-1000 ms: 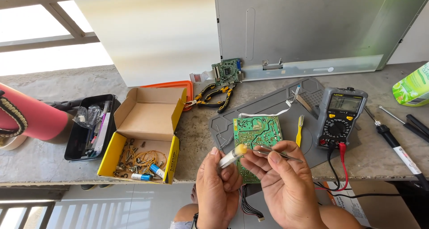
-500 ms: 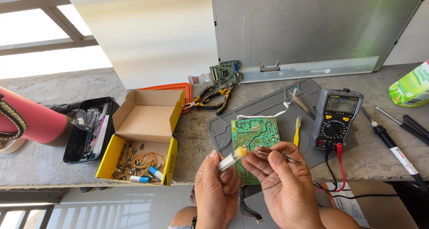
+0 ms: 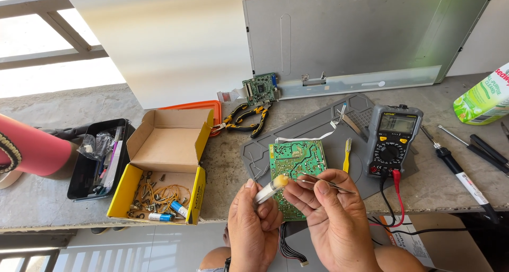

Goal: The person applies flux to a green circuit board using a syringe and tweezers. They then use a soldering iron to work on the board's components, followed by applying more flux.

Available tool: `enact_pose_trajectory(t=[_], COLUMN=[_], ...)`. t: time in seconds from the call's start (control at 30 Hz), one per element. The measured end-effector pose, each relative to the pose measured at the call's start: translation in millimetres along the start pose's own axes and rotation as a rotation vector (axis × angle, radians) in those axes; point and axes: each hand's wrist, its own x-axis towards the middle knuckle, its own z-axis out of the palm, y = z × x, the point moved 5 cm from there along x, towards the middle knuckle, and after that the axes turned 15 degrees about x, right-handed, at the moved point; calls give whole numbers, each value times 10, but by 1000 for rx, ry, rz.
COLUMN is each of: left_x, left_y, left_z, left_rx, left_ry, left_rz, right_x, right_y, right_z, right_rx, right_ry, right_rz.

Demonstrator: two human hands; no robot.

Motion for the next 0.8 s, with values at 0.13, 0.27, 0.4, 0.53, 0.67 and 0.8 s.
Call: enact_pose_trajectory(t=[0.13, 0.27, 0.4, 0.53, 0.67, 0.8], left_x=[5, 14, 22, 9, 12, 9], left_y=[49, 77, 87, 93, 80, 86], left_z=[19, -34, -61, -58, -63, -54], left_rx=[17, 24, 25, 37, 40, 39], left_ry=[-17, 13, 13, 12, 3, -5], left_rz=[24, 22, 47, 32, 34, 41], right_x=[33, 31, 27, 14, 14, 21], right_y=[22, 67, 88, 78, 63, 57], right_z=[-6, 11, 20, 26, 22, -2], right_rx=[-7, -7, -17, -24, -33, -39], right_ry=[-3, -12, -19, -25, -38, -36], right_rz=[2, 23, 25, 19, 6, -1])
